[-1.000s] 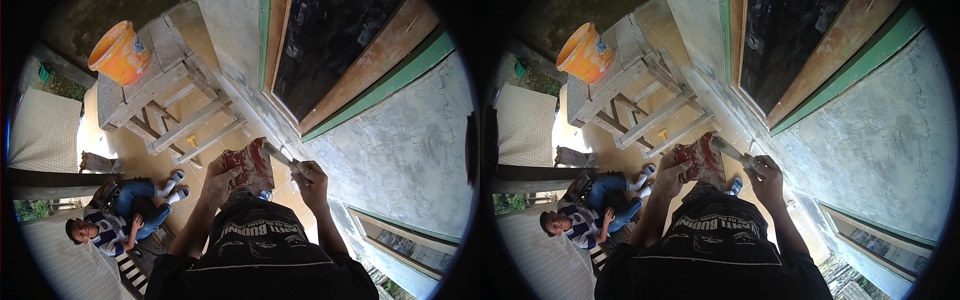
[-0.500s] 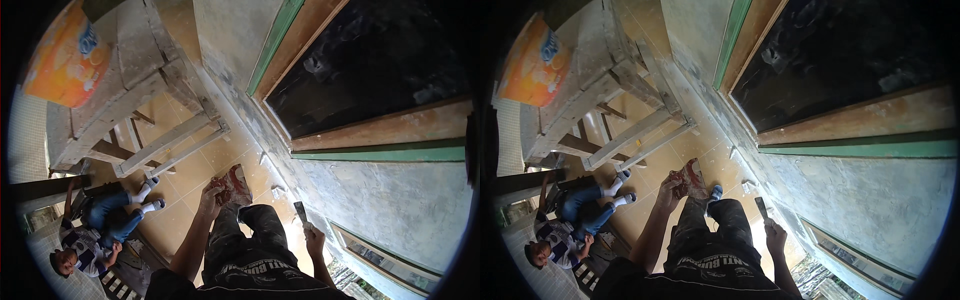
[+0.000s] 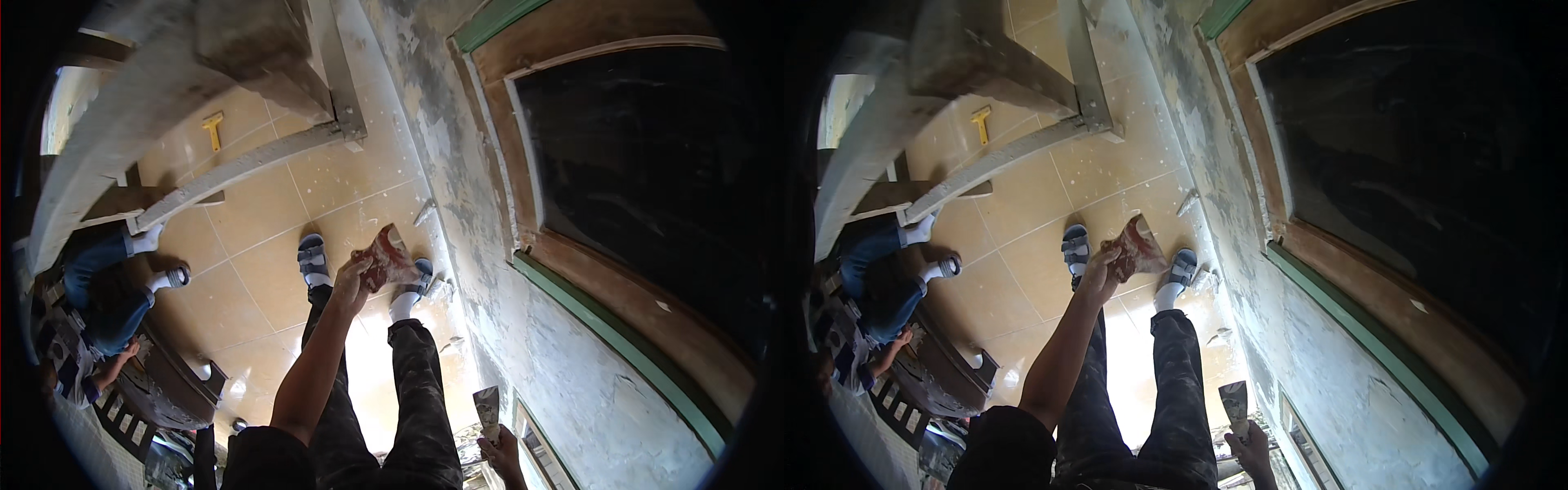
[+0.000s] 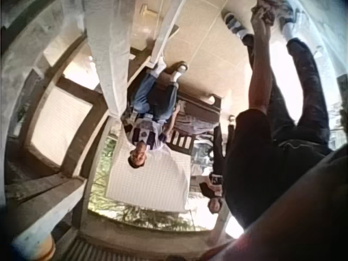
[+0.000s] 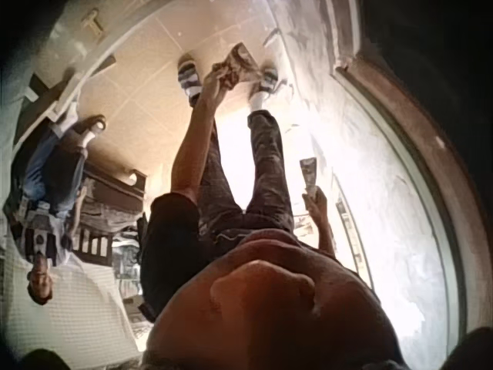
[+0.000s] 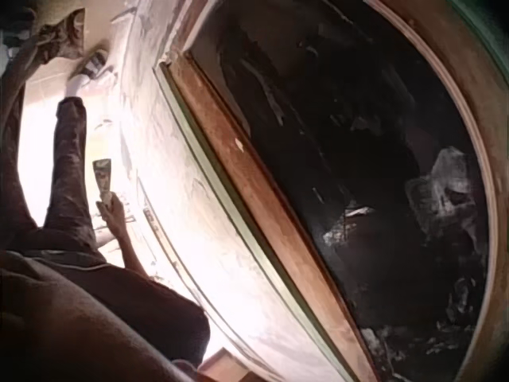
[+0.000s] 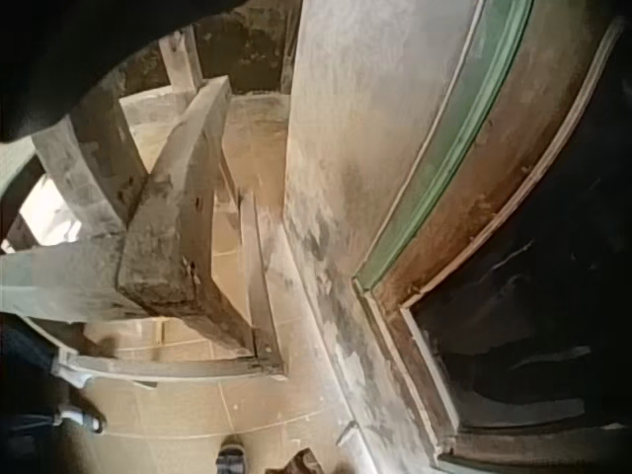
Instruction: The person applies wall filler from a bucket onto a wall using a putty knife and a spreader tool.
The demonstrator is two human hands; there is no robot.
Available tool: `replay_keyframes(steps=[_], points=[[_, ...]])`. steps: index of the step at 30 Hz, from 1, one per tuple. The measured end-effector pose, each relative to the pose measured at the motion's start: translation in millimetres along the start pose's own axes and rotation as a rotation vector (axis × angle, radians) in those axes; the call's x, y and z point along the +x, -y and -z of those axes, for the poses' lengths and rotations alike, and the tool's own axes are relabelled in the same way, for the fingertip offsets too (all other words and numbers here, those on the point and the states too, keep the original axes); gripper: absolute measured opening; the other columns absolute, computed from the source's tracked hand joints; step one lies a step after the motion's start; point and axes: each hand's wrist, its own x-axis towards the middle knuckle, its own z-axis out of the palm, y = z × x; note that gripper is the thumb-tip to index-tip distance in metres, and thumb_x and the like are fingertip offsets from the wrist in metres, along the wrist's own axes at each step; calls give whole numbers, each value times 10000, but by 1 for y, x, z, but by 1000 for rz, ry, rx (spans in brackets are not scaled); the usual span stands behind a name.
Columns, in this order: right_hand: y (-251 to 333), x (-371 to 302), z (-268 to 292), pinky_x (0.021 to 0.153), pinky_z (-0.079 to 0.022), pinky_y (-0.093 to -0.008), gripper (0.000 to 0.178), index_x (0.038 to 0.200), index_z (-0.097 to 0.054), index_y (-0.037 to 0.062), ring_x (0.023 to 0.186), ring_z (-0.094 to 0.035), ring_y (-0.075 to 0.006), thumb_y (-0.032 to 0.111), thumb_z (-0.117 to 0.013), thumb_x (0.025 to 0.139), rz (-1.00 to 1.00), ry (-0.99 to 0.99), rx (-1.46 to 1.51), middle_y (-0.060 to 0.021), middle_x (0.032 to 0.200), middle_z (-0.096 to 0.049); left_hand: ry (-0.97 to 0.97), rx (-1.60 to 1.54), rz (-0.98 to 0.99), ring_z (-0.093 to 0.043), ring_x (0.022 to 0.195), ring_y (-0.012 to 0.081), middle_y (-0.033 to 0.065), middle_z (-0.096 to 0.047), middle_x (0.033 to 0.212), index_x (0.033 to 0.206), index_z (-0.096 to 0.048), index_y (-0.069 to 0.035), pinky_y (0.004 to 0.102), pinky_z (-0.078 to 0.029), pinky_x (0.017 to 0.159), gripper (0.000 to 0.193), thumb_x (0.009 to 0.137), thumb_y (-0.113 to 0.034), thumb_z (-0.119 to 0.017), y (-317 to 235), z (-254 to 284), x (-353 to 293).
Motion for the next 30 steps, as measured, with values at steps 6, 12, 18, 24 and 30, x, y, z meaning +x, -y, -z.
replay_keyframes(steps=[6, 12, 18, 24, 30], points=[[-16, 36, 21, 395, -329, -200, 162, 854, -522, 57, 454, -399, -49, 197, -583, 911, 74, -80, -208, 26, 620, -492, -83, 295, -445, -571, 880, 90, 35, -643, 944, 1136, -604, 68, 258, -467, 805, 281, 901, -83, -573, 13, -72, 153], [12, 64, 15, 363, -292, -187, 217, 786, -444, 137, 449, -381, -28, 236, -597, 903, 19, -10, -30, 61, 578, -422, -50, 644, -831, -594, 1089, 177, 120, -628, 1175, 1197, -595, -47, 277, -424, 959, 349, 867, 24, -508, 58, -167, 229], [-16, 68, 36, 342, -277, -181, 245, 848, -477, 114, 440, -389, -29, 316, -603, 906, 11, 5, 29, 58, 587, -443, -83, 752, -921, -655, 884, 97, 165, -689, 948, 1186, -618, -89, 240, -476, 859, 388, 849, 63, -501, 105, -96, 197], [-31, 71, 43, 346, -283, -176, 278, 955, -501, 65, 426, -382, -36, 305, -626, 896, -21, 2, 113, 55, 579, -431, -133, 755, -945, -664, 785, 93, 168, -695, 849, 1153, -633, -69, 227, -488, 715, 394, 805, 37, -482, 35, -155, 243], [-29, 69, 40, 350, -273, -176, 266, 864, -463, 95, 415, -337, -26, 275, -658, 870, 37, 108, 335, 70, 566, -387, 73, 866, -842, -655, 968, 176, 156, -656, 1053, 1142, -632, -53, 234, -470, 865, 418, 783, 61, -450, 78, -81, 207]])
